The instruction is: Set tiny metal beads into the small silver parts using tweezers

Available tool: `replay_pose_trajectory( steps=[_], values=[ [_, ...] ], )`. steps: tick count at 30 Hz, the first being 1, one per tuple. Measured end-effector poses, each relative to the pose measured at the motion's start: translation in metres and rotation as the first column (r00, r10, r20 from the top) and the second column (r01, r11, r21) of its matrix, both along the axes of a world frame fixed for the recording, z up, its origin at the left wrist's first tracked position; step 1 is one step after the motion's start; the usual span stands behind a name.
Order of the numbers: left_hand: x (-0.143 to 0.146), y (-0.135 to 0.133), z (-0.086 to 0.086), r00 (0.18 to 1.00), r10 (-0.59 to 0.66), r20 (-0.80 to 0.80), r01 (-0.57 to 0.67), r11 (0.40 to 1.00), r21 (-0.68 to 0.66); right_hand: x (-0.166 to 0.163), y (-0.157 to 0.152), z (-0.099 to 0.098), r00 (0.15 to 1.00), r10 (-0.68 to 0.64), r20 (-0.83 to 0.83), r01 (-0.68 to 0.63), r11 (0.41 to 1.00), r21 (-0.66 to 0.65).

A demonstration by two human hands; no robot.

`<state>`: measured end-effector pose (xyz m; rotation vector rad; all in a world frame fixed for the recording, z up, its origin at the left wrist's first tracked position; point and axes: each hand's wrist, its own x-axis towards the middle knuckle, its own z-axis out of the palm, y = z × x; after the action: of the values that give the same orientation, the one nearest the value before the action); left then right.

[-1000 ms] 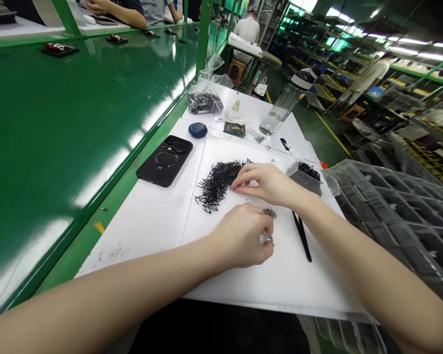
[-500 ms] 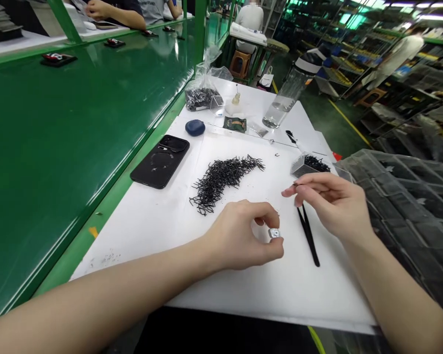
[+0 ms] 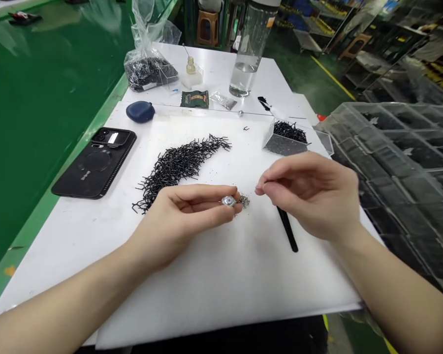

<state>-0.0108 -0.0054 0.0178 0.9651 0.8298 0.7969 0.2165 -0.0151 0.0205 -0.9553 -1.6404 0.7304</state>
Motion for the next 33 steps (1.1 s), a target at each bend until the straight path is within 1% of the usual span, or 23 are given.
replay_pose_trajectory(
  steps=[3,7,9,11,14,16,19,21,25,29,33],
  values=[
    [-0.001,0.000,-0.001,0.999,-0.044,0.025,0.045,0.998,-0.041,-0.004,-0.004,0.004,0.999,0.020,0.038,-0.023,0.996,0.082],
    [-0.002,-0.001,-0.001,0.995,-0.097,0.025,0.098,0.993,-0.066,-0.006,-0.008,0.007,0.984,0.089,0.157,-0.103,0.991,0.087],
    [-0.001,-0.001,-0.001,0.996,-0.086,0.033,0.089,0.992,-0.088,-0.005,-0.009,0.008,0.970,0.082,0.229,-0.107,0.989,0.098],
    [0.000,0.000,-0.002,0.997,-0.064,0.043,0.068,0.992,-0.105,-0.005,-0.010,0.009,0.958,0.051,0.283,-0.093,0.986,0.136],
    [0.000,0.001,-0.003,0.997,-0.054,0.054,0.059,0.994,-0.090,-0.006,-0.012,0.011,0.949,0.033,0.315,-0.092,0.981,0.172],
    [0.000,0.000,-0.003,0.997,-0.045,0.060,0.050,0.995,-0.085,-0.008,-0.015,0.009,0.959,0.009,0.284,-0.063,0.982,0.181],
    [0.000,0.000,-0.003,0.999,-0.024,0.038,0.027,0.996,-0.090,-0.013,-0.019,0.005,0.982,-0.086,0.167,0.057,0.984,0.172],
    [0.000,0.000,-0.003,1.000,-0.022,0.003,0.022,0.996,-0.088,-0.016,-0.021,0.003,0.982,-0.137,0.132,0.115,0.980,0.161],
    [-0.001,0.000,-0.002,0.998,-0.017,-0.053,0.013,0.998,-0.069,-0.021,-0.024,0.006,0.977,-0.160,0.143,0.136,0.977,0.167],
    [-0.002,-0.001,-0.003,0.997,-0.020,-0.070,0.016,0.998,-0.060,-0.023,-0.026,0.013,0.972,-0.164,0.170,0.145,0.982,0.117],
    [-0.002,0.000,-0.005,0.997,-0.017,-0.077,0.013,0.998,-0.056,-0.022,-0.028,0.011,0.976,-0.161,0.148,0.144,0.982,0.120]
  ],
)
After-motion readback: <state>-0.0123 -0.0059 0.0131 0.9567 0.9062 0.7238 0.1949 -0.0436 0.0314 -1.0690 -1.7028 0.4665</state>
